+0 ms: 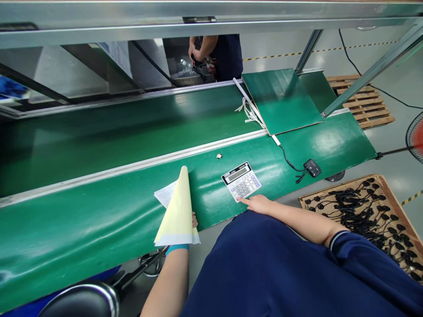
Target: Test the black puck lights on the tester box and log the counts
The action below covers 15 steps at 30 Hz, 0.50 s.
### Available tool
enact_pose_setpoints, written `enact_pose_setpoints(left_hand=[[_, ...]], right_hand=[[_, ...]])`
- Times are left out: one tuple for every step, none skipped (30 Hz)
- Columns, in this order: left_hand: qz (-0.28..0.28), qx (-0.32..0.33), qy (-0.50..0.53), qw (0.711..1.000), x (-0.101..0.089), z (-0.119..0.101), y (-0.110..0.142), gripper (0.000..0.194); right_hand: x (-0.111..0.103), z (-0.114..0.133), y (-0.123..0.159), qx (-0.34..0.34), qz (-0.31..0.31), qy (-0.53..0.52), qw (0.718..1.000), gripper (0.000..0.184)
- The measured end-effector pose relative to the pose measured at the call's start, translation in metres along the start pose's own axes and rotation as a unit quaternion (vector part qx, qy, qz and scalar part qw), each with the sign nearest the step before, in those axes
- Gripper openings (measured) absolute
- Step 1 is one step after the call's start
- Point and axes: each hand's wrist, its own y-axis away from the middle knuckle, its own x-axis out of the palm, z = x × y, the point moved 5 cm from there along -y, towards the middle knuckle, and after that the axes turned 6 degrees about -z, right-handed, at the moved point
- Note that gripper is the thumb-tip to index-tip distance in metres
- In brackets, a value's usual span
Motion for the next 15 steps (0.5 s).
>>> enact_pose_setpoints(left_hand=[[0.003, 0.001, -0.001, 1.0, 0.0005, -0.0003, 0.0012, 0.035], [0.006, 0.003, -0.001, 1.0, 0.001, -0.0005, 0.0024, 0.037], [0.008, 0.005, -0.002, 1.0, 0.0015, -0.0008, 0.0035, 0.039], [0.01, 0.006, -0.004, 1.0, 0.002, -0.0011, 0.0045, 0.041], [0.012, 0.008, -0.005, 1.0, 0.0024, -0.0013, 0.0052, 0.043], [0.012, 0.008, -0.006, 1.0, 0.0027, -0.0014, 0.0056, 0.043], [0.012, 0.008, -0.006, 1.0, 0.0028, -0.0015, 0.0056, 0.042], [0.011, 0.008, -0.006, 1.0, 0.0027, -0.0015, 0.0053, 0.04], [0.009, 0.006, -0.005, 1.0, 0.0025, -0.0014, 0.0047, 0.038], [0.009, 0.004, -0.005, 1.0, 0.0022, -0.0012, 0.004, 0.036], [0.009, 0.0, -0.006, 1.0, 0.0019, -0.001, 0.0031, 0.036], [0.01, -0.002, -0.005, 1.0, 0.0016, -0.0008, 0.0023, 0.038], [0.013, -0.005, -0.005, 1.0, 0.0014, -0.0008, 0.0017, 0.041], [0.017, -0.007, -0.004, 1.0, 0.0015, -0.0008, 0.0013, 0.044], [0.022, -0.01, -0.002, 1.0, 0.0019, -0.0009, 0.0013, 0.046]], right_hand=[[0.0002, 0.0003, -0.0009, -0.002, -0.002, 0.001, 1.0, 0.069], [0.0006, 0.0006, -0.0018, -0.005, -0.004, 0.0, 1.0, 0.069], [0.0011, 0.0008, -0.0027, -0.008, -0.007, -0.002, 1.0, 0.069], [0.0017, 0.0007, -0.0036, -0.01, -0.011, -0.005, 1.0, 0.069], [0.0024, 0.0004, -0.0043, -0.012, -0.015, -0.01, 1.0, 0.069], [0.0031, 0.0001, -0.005, -0.013, -0.019, -0.015, 1.0, 0.068], [0.0039, -0.0004, -0.0055, -0.015, -0.022, -0.019, 0.999, 0.068], [0.0045, -0.0008, -0.0059, -0.016, -0.025, -0.022, 0.999, 0.067], [0.0051, -0.0012, -0.0063, -0.018, -0.027, -0.024, 0.999, 0.067], [0.0058, -0.0015, -0.0066, -0.019, -0.027, -0.025, 0.999, 0.066], [0.0064, -0.0017, -0.0069, -0.019, -0.026, -0.027, 0.999, 0.065], [0.0068, -0.0019, -0.0071, -0.019, -0.024, -0.028, 0.999, 0.065], [0.0071, -0.0019, -0.0074, -0.019, -0.023, -0.028, 0.999, 0.065], [0.0072, -0.0019, -0.0076, -0.018, -0.02, -0.028, 0.999, 0.065], [0.0071, -0.0018, -0.0077, -0.018, -0.018, -0.025, 0.999, 0.066]])
